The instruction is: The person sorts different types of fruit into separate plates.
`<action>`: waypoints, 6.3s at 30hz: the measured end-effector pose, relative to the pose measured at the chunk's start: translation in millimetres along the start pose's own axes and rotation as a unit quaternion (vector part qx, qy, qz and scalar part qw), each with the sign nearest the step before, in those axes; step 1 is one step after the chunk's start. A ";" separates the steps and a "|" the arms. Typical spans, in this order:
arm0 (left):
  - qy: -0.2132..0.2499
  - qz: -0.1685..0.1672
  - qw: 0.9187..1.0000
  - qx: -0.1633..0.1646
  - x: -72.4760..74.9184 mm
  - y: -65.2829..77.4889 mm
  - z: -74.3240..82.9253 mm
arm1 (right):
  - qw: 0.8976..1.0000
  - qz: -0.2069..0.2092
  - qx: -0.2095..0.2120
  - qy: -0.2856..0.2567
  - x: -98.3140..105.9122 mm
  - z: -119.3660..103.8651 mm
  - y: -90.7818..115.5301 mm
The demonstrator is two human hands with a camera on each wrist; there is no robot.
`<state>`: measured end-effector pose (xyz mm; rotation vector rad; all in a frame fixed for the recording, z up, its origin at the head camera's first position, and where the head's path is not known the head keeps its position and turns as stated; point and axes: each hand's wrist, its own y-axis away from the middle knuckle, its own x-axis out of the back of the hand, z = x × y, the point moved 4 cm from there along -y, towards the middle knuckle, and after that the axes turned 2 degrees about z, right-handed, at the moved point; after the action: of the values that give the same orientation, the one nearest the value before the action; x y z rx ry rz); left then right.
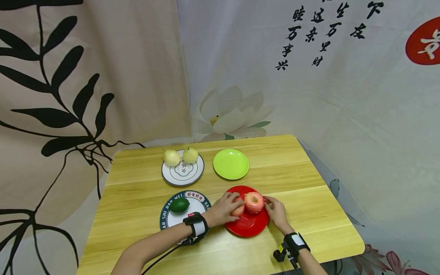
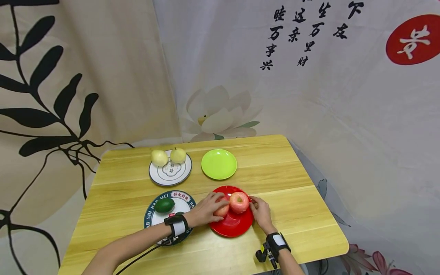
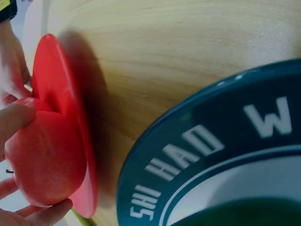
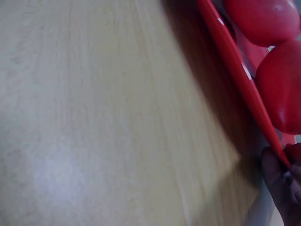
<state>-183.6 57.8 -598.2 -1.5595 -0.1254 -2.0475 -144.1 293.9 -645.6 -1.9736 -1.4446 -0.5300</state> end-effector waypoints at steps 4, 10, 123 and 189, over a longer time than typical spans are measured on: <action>-0.027 0.002 1.000 -0.014 -1.4 3.2 0.8 | 1.000 -0.005 0.001 -0.002 -1.3 -3.2 -2.7; -0.046 -0.007 0.999 -0.015 0.2 6.6 0.9 | 1.000 -0.010 0.000 -0.002 -3.6 -4.8 -6.5; -0.179 0.093 0.967 0.154 58.0 -53.6 -180.0 | 0.973 -0.184 -0.047 0.127 -59.7 -18.4 -195.9; -0.161 0.041 0.985 0.056 17.1 -40.2 -143.8 | 0.969 -0.206 -0.040 0.133 -96.1 -38.0 -183.1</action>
<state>-329.6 28.4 -618.4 -1.7814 -0.2875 -1.6830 -346.5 237.8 -634.4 -1.5837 -1.6824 -1.0077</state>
